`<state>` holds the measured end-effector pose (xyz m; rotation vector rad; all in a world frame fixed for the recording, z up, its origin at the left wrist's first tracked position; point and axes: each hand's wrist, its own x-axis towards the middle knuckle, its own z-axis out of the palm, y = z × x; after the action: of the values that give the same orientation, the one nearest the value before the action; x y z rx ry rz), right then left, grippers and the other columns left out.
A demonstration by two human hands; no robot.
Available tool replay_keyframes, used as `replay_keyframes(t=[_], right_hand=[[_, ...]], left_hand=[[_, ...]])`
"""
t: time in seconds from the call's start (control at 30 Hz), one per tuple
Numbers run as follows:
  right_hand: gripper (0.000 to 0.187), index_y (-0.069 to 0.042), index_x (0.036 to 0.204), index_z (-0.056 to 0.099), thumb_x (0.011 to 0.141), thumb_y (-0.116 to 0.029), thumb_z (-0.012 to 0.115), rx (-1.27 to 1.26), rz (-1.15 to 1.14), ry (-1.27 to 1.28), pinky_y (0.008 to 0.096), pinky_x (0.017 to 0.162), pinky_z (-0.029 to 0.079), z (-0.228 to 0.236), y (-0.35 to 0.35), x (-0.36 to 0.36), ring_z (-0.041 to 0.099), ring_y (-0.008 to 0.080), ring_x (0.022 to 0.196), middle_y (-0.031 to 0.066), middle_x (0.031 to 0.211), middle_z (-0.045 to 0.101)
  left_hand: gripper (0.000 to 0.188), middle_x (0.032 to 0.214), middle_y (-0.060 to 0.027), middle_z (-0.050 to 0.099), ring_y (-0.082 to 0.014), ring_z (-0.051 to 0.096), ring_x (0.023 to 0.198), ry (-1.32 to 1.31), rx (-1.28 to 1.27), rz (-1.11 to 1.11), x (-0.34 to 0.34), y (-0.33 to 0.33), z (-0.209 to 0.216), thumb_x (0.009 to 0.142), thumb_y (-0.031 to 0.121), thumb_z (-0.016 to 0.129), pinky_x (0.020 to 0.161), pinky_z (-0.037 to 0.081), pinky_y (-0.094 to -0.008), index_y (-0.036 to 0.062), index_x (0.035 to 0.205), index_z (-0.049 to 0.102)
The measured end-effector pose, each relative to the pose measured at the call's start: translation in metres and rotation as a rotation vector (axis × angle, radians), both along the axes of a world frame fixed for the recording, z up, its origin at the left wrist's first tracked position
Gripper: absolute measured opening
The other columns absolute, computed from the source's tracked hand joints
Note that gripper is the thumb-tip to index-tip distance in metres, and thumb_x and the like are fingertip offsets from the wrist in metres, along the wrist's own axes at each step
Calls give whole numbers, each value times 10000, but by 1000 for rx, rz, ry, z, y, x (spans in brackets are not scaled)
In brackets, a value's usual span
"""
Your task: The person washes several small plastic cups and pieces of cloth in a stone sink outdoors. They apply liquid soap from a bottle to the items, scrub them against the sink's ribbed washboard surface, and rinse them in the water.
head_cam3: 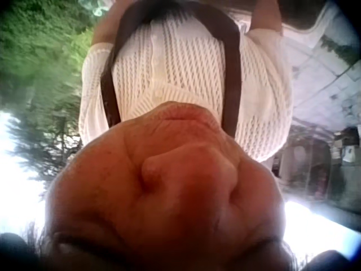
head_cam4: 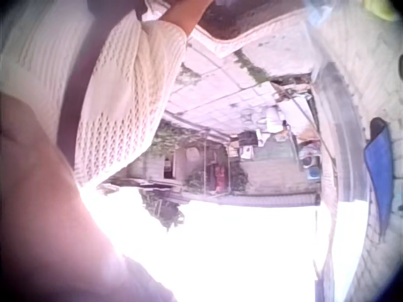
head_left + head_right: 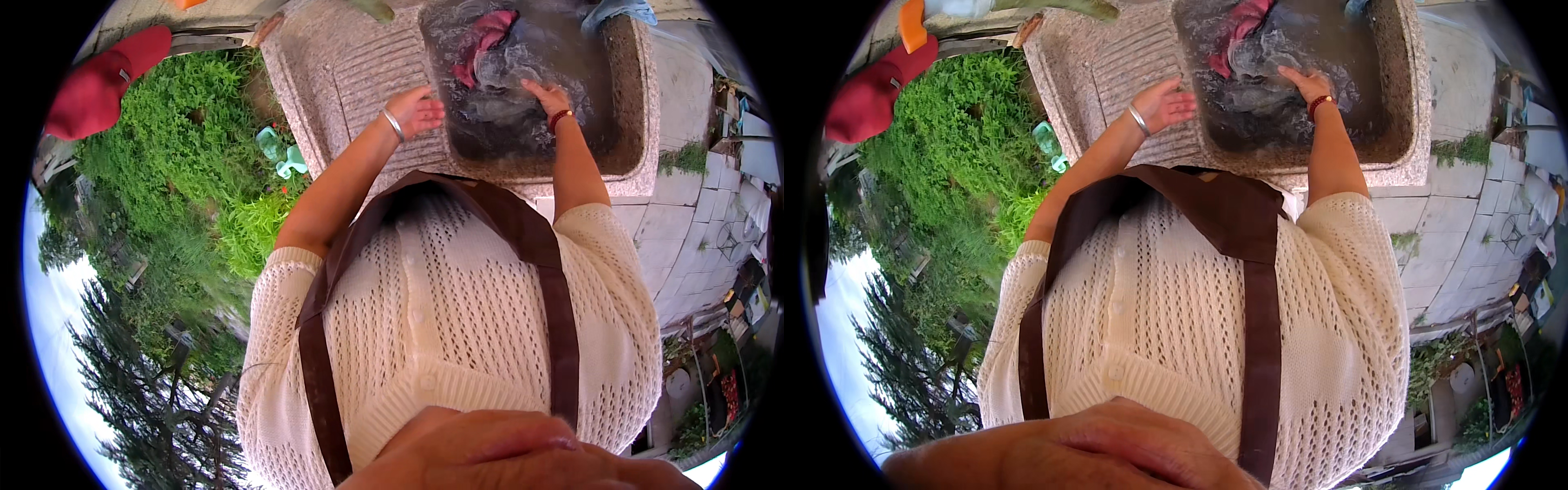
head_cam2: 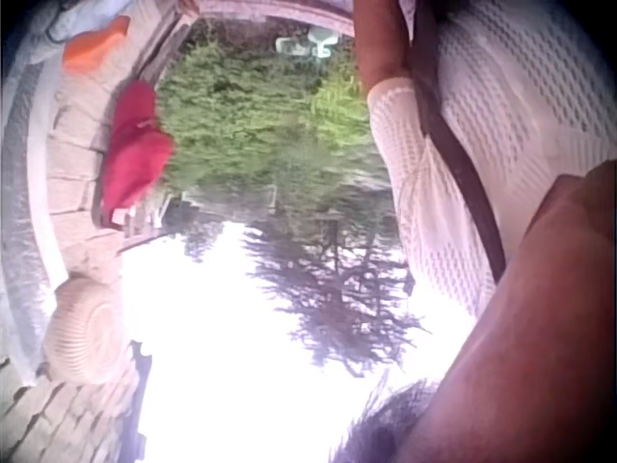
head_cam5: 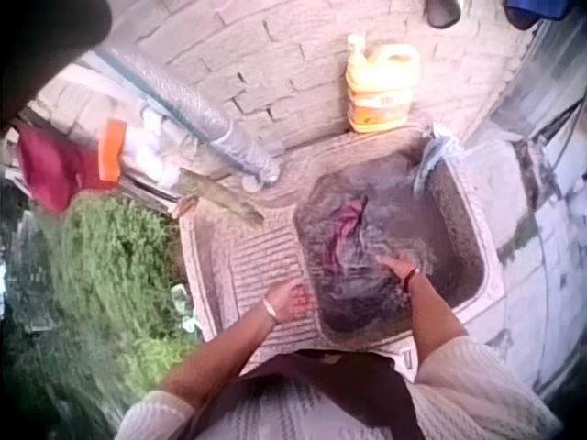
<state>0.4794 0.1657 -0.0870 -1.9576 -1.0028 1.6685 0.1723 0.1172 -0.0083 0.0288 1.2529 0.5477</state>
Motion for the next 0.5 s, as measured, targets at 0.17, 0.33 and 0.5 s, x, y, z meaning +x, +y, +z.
replay_keyframes(t=[0.17,0.33,0.5], right_hand=[[750,41,1141,515,616,-453,722,-63,-468,-373,360,826,444,-28,-5,20,560,281,1004,192,1091,573],[388,-14,886,595,654,-308,698,306,185,-467,376,680,475,46,-26,-52,604,332,734,159,762,630],[102,-88,778,558,751,-177,599,1048,623,-444,376,608,482,86,-46,-81,590,273,697,75,757,615]], left_hand=[[383,985,-173,548,-287,554,903,65,6,-56,12,-1,2,842,296,553,804,476,-411,51,1099,410],[404,985,-162,547,-283,555,896,50,78,-59,22,-8,-3,827,319,577,800,475,-401,60,1092,417],[418,1024,-137,552,-277,555,921,-17,96,-84,49,16,21,843,364,553,799,474,-408,74,1127,452]])
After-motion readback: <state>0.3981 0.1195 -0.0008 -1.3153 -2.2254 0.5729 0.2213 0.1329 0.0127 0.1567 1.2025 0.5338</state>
